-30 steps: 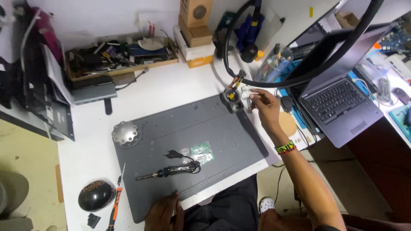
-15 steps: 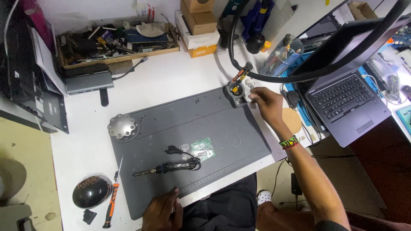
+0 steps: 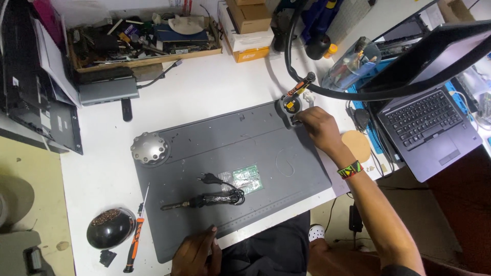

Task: Disassembling a laptop component and handling a small circuit board using a screwdriver

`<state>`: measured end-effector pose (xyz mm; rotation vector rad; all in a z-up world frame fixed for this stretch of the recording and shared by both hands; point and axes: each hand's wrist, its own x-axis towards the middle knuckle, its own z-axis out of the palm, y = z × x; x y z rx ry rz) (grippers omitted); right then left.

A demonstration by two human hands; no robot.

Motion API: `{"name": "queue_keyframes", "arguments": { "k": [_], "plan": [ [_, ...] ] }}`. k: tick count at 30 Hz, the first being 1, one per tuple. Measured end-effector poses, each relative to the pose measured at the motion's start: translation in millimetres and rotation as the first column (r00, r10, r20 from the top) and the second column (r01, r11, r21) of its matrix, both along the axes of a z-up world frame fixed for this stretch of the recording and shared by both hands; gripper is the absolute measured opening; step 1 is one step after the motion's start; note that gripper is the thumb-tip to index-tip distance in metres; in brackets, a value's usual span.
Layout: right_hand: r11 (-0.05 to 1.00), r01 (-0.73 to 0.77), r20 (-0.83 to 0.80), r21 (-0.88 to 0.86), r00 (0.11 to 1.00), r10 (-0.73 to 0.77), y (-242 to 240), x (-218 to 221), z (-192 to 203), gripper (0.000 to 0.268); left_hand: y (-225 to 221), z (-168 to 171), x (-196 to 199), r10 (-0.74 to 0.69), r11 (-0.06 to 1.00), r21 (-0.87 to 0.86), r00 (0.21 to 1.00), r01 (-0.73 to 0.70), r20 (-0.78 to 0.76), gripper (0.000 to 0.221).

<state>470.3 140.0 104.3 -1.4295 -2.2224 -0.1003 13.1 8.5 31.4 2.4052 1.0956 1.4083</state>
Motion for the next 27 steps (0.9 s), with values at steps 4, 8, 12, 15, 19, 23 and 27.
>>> {"name": "queue_keyframes", "arguments": {
  "k": [4,8,12,15,19,23,27],
  "plan": [
    [0.999,0.036,-0.039,0.003,0.999,-0.036,-2,-2,-2,0.024,-5,1,0,-0.011,0.994,-0.108,1.000,0.011,0.008,0.032],
    [0.996,0.078,-0.115,0.030,0.991,-0.074,-3,-7,3,0.012,-4,-8,-2,-0.025,0.994,-0.106,1.000,0.026,0.010,0.030],
    [0.998,0.053,-0.103,0.015,0.993,-0.052,2,2,-4,0.017,-8,0,4,0.061,0.986,-0.155,0.998,-0.059,0.008,0.024],
    [1.000,0.002,0.029,-0.020,1.000,-0.002,5,3,1,0.042,-3,9,8,0.063,0.994,-0.094,0.998,-0.063,-0.004,0.023],
    [0.995,0.063,0.160,-0.076,0.986,-0.050,11,1,9,0.046,-5,0,3,0.048,0.994,-0.102,0.999,-0.048,-0.008,0.024],
    [0.994,0.060,-0.019,-0.092,0.998,-0.062,12,0,6,0.046,-1,3,4,0.000,0.998,-0.065,1.000,0.000,0.001,0.026],
    [0.991,0.111,-0.139,-0.079,0.983,-0.121,12,2,-1,0.046,-3,10,5,0.046,0.997,-0.068,0.999,-0.044,0.018,0.028]
  ]
}}
